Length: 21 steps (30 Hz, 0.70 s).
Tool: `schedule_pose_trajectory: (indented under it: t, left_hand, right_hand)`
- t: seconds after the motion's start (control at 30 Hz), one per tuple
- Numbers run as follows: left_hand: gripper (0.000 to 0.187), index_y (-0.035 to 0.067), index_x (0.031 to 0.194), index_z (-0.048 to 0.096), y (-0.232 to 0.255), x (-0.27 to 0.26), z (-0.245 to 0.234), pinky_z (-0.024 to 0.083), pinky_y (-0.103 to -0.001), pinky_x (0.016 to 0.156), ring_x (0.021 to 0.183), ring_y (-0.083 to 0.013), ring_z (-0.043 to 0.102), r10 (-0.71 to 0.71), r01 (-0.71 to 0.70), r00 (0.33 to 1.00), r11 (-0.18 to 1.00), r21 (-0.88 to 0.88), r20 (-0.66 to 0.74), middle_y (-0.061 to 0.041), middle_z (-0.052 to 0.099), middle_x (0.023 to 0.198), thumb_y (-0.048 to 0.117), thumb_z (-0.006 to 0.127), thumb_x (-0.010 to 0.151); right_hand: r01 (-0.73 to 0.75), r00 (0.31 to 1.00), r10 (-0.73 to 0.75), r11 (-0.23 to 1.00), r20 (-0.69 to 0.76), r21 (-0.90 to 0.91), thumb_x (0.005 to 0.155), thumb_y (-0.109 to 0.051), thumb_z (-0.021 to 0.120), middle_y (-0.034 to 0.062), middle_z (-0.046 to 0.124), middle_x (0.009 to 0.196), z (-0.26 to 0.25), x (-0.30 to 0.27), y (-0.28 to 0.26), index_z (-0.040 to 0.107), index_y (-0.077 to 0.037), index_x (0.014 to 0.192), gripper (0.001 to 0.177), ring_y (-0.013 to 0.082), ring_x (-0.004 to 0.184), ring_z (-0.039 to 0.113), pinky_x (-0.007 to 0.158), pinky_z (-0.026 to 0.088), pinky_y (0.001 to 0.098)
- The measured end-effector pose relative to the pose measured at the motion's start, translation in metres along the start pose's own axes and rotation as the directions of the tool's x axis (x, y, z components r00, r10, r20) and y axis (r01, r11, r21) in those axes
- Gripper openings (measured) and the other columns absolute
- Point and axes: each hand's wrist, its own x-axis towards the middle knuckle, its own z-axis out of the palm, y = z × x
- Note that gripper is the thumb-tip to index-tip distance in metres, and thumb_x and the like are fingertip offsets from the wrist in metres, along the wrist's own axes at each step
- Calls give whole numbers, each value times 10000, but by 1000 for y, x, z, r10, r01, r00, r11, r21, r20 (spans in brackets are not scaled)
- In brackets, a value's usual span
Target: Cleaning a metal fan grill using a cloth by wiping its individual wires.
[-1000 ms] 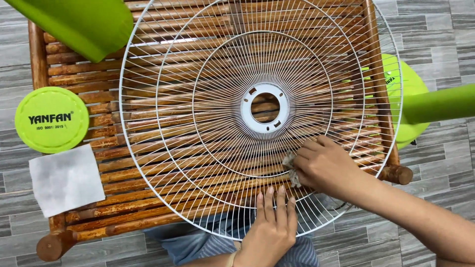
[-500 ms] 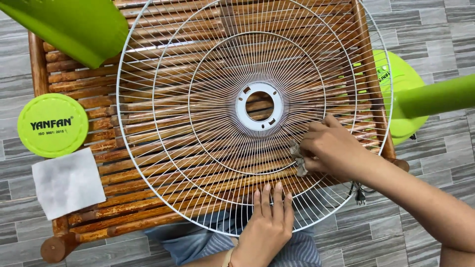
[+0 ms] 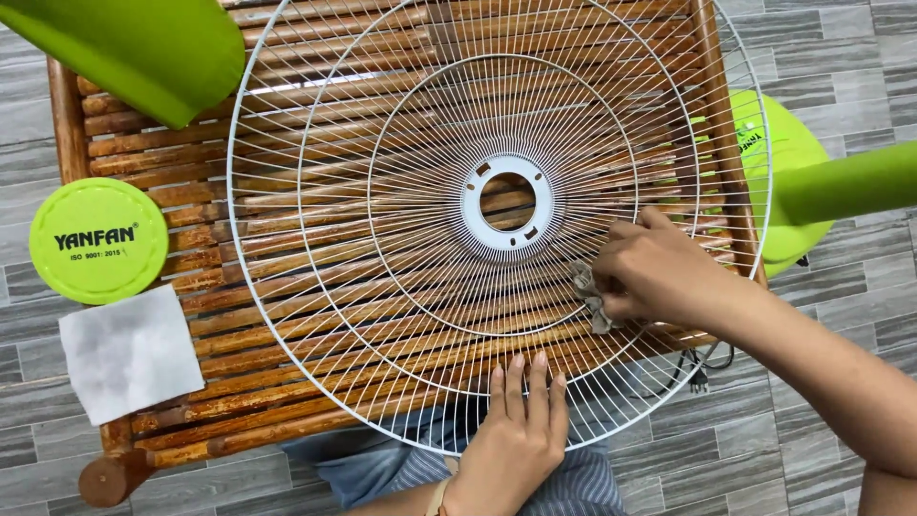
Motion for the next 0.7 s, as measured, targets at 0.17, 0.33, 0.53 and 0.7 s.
schedule_pose_trajectory:
  t: [0.17, 0.33, 0.53, 0.7]
  left_hand:
    - [429, -9, 1299, 663, -3, 3, -6, 551, -570, 936, 1128, -504, 648, 8, -8, 1000, 999, 32, 0, -338, 619, 1310, 108, 649, 886]
    - [400, -26, 1253, 679, -1, 4, -10, 556, -572, 932, 1147, -497, 647, -9, 11, 1000, 998, 61, -27, -335, 632, 1294, 131, 638, 888]
    - [423, -22, 1287, 663, 0, -1, -4, 546, -584, 931, 1126, -515, 646, -5, 6, 999, 1000, 31, -37, -350, 609, 1323, 137, 629, 896]
    - [480, -32, 1330, 633, -5, -1, -1, 522, -622, 913, 1148, -542, 609, 67, -67, 997, 998, -3, 44, -376, 579, 1336, 133, 639, 879]
  right_hand:
    - [-61, 993, 68, 996, 99, -69, 713, -465, 815, -61, 771, 793, -16, 0, 3, 749, -208, 794, 278, 115, 879, 584, 974, 395, 330]
    - [-24, 999, 25, 1000, 20, -16, 593, -409, 837, -42, 747, 741, -15, 0, 9, 731, -193, 682, 256, 143, 833, 592, 978, 376, 358]
    - [-126, 987, 121, 991, 102, 51, 726, -440, 795, -92, 749, 739, -27, -3, 41, 768, -256, 754, 187, 62, 901, 606, 1089, 398, 306]
    - [178, 905, 119, 765, -409, 618, 698, -104, 786, 41, 749, 835, -35, -27, 70, 750, -78, 821, 130, 158, 777, 686, 725, 575, 298]
